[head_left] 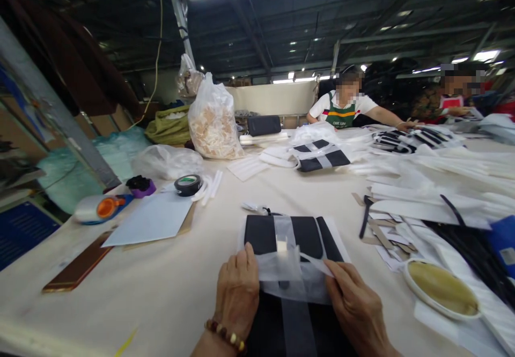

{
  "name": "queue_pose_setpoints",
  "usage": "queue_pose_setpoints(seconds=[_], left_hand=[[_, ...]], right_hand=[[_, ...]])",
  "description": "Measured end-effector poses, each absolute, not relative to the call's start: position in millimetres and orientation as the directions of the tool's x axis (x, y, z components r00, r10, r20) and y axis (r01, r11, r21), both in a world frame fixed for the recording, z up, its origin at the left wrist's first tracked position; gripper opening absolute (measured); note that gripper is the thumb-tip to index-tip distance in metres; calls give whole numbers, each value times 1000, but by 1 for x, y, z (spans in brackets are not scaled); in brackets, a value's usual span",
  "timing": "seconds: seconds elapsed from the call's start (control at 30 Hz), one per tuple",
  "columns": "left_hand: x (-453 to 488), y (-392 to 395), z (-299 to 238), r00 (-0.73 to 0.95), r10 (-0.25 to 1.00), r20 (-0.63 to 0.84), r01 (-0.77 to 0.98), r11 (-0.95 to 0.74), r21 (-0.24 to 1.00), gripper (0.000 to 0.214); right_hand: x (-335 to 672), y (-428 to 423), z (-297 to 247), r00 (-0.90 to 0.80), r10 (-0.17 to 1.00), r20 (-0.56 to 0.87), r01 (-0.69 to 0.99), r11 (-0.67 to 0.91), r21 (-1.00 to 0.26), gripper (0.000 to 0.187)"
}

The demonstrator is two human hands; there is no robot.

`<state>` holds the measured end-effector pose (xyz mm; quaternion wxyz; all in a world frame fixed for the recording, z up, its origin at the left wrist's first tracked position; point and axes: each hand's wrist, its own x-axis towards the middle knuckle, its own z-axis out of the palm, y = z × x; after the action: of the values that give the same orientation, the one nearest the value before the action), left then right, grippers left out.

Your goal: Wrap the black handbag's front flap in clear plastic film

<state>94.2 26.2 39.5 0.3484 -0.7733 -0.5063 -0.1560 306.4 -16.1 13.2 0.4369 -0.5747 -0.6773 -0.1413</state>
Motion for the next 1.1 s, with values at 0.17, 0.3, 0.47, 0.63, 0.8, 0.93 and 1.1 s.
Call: queue_pose_setpoints(seconds=[0.17, 0.3, 0.47, 0.63, 0.8, 0.93, 1.1], left_hand=[[104, 26, 47, 563, 608, 559, 813, -287, -506, 42], [117, 25, 43, 601, 606, 521, 789, -346, -507, 44], [127, 26, 48, 620, 666, 414, 780, -473, -409, 41], [133, 27, 62, 558, 698, 450, 830, -484, -278, 29], [148, 22, 36, 588, 592, 551, 808, -467, -360, 34], [155, 20, 19, 599, 536, 595, 798, -458, -392, 41], [159, 20, 15, 597, 502, 626, 796, -469, -383, 40]], right_hand=[[302, -14, 12, 94, 684, 724, 885, 275, -376, 16], [301, -14, 16, 148, 702, 696, 866, 248, -434, 22], [300, -16, 16, 172, 751, 638, 818, 252, -517, 23], [299, -16, 19, 181, 740, 648, 802, 270, -533, 31], [300, -16, 17, 266, 767, 584, 758, 209, -618, 38], [302, -17, 15, 336, 823, 457, 672, 130, -729, 43], [304, -22, 28, 382, 819, 427, 616, 119, -779, 42]])
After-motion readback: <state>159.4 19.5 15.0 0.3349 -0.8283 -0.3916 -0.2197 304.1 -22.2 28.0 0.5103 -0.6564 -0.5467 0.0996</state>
